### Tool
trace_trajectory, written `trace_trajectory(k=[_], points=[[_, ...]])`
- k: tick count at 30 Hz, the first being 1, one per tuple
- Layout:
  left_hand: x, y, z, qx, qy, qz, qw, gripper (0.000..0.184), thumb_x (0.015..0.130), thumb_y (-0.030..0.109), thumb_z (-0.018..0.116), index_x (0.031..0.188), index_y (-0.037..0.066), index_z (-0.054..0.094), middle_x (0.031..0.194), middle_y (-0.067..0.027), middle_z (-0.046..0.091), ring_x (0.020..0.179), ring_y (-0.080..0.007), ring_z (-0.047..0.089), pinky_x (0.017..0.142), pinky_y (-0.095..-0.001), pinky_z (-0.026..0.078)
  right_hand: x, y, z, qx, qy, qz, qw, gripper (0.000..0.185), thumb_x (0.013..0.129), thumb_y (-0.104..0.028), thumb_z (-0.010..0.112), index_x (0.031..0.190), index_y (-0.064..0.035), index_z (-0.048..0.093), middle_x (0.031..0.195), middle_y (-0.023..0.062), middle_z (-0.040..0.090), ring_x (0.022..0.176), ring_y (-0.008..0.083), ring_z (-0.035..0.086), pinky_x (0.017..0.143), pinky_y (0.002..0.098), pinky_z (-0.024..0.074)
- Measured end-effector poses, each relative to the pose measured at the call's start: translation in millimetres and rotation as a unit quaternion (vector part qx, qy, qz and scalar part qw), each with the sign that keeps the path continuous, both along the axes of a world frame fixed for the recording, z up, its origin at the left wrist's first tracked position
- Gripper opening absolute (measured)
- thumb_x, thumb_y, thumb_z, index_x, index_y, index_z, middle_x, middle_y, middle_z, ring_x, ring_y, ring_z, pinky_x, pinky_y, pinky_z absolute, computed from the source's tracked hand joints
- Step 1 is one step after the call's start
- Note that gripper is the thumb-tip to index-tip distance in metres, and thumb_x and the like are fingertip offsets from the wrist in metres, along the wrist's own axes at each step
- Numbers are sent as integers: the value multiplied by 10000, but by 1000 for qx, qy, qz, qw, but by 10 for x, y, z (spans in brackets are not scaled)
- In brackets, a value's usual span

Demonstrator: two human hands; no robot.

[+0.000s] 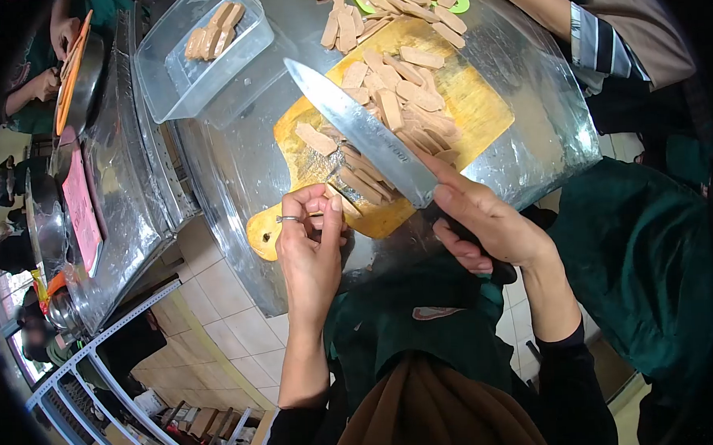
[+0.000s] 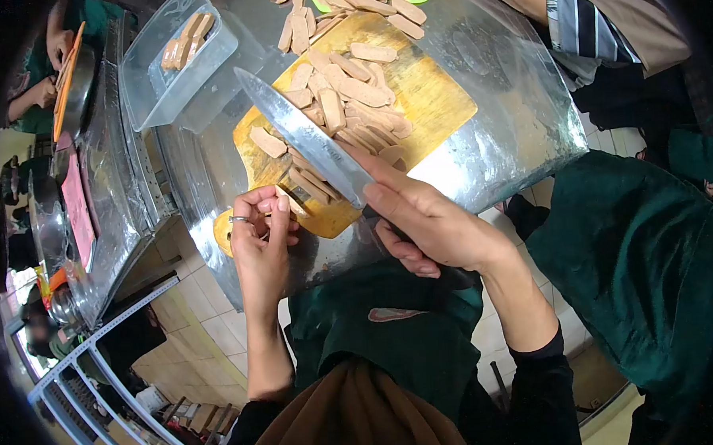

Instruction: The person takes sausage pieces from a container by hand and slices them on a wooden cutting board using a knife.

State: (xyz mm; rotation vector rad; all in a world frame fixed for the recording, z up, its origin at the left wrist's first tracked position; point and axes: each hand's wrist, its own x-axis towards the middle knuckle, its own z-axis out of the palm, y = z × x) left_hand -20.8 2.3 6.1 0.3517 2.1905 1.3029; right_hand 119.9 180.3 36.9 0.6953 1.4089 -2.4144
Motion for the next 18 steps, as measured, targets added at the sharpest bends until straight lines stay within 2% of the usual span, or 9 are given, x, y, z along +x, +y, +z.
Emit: trace_trajectory(k=[4,8,14,18], points=[[-11,9,10,-8,40,-35,999,339,923,168,709,1199,32,567,912,-13,594,721,-79,581,627,-231,487,41,50,-4,-7,-8,-4,1000,557,1078,-345,360,1576,-183,169,547,-21,373,389,59,332,365,206,344],[25,19,65,-50,153,-104,982,527,783,101,814,1250,56,574,910,-50,611,664,-128,608,616,-279,506,21,70,-42,19,15,-3,1000,555,1076,-353,369,1568,-165,195,548,-18,369,390,63,337,366,210,346],[21,49,56,-93,215,-99,967,496,795,115,804,1237,55,586,854,-55,616,662,-161,605,631,-302,509,106,143,3,21,37,-46,998,542,1077,-316,368,1565,-153,200,550,-13,371,389,72,351,365,217,343],[-89,116,4,-56,234,-91,966,446,813,132,787,1211,51,603,851,-64,642,678,-181,607,641,-317,508,215,157,7,38,46,-69,996,539,1076,-276,358,1572,-160,181,549,-8,373,385,74,349,364,221,347]])
